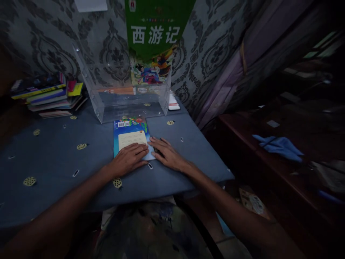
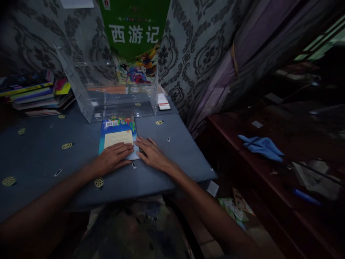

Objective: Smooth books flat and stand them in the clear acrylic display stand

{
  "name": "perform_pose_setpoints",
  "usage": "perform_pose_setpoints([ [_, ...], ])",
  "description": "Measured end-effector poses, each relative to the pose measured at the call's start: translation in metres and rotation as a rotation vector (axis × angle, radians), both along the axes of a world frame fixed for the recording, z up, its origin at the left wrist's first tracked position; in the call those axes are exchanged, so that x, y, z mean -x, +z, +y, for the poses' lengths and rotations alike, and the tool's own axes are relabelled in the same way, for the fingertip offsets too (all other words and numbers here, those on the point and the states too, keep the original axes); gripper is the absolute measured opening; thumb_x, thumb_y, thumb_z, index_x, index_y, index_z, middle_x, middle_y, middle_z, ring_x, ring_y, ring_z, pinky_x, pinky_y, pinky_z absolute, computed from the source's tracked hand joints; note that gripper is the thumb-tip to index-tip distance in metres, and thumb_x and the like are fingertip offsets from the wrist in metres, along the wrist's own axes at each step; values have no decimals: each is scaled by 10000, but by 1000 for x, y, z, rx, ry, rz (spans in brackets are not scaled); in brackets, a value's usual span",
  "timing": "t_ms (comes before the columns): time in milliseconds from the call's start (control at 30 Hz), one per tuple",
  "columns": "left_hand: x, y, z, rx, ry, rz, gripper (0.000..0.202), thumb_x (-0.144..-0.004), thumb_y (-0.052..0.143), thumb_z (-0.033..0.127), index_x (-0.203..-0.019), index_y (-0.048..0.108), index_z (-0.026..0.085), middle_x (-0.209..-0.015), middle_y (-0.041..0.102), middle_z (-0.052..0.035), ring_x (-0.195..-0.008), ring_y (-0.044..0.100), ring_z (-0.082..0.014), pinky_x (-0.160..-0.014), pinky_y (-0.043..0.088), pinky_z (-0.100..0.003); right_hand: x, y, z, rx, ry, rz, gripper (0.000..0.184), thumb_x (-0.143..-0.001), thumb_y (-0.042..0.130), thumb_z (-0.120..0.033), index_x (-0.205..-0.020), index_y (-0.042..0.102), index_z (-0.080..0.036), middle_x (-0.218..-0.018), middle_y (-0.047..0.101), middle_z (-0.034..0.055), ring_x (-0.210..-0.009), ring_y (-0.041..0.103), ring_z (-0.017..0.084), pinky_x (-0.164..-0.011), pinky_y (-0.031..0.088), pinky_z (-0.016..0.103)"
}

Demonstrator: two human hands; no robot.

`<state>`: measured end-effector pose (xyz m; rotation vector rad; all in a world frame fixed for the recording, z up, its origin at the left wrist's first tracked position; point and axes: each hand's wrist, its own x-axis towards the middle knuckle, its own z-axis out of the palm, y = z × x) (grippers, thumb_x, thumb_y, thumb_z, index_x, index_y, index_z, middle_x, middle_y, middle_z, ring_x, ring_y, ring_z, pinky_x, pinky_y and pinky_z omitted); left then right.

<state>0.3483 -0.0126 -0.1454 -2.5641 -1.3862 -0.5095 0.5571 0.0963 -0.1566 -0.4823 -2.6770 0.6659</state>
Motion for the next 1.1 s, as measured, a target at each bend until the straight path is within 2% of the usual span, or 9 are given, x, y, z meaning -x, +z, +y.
perform_pose_setpoints([
  [133, -1, 0, -1, 0, 9, 38, 390, -1023, 386, 435, -1281, 551, 193, -1261, 632, -98, -1209, 579, -226, -1024, 476, -416, -17, 0, -17, -45, -22, 24, 424, -981, 472, -257, -1403, 506, -228, -1447, 523, 124, -1386, 436, 234, -1141, 336, 542],
  [300, -2, 1, -4, 12, -4, 78, 327, -1019, 430, 367, -1298, 553, 248, -1281, 616, -83, -1247, 546, -239, -1041, 454, -438, -22, -4, -24, -170, -24, 84, 329, -978, 471, -213, -1258, 640, -178, -1296, 653, 137, -1265, 571, 237, -1077, 442, 482],
  [500, 0, 0, -18, 34, 4, 152, 336, -1013, 429, 199, -1336, 522, 203, -1323, 601, -115, -1255, 544, -238, -1051, 443, -411, -23, -1, -26, -278, -21, 88, 309, -982, 475, -215, -1233, 656, -200, -1222, 699, 119, -1196, 624, 244, -1001, 502, 473],
  [700, 29, 5, -50, 85, 44, 157, 376, -991, 400, 111, -1345, 507, 179, -1330, 610, -119, -1263, 550, -235, -1022, 477, -402, -22, 2, -27, -266, -26, 101, 319, -973, 485, -206, -1244, 651, -237, -1217, 703, 104, -1206, 619, 242, -986, 515, 483],
  [900, 64, 5, -83, 86, 90, 80, 406, -997, 395, 121, -1386, 483, 198, -1359, 595, -108, -1315, 508, -233, -999, 518, -404, -22, -2, -24, -253, -23, 140, 318, -970, 489, -207, -1242, 652, -242, -1209, 707, 103, -1188, 630, 253, -962, 532, 493],
  [1100, 70, -1, -91, 79, 116, 1, 400, -990, 428, 125, -1375, 506, 204, -1330, 616, -110, -1281, 542, -228, -970, 547, -402, -19, 2, -30, -286, -69, 125, 306, -961, 500, -219, -1217, 666, -245, -1257, 678, 118, -1229, 596, 281, -1003, 497, 555],
])
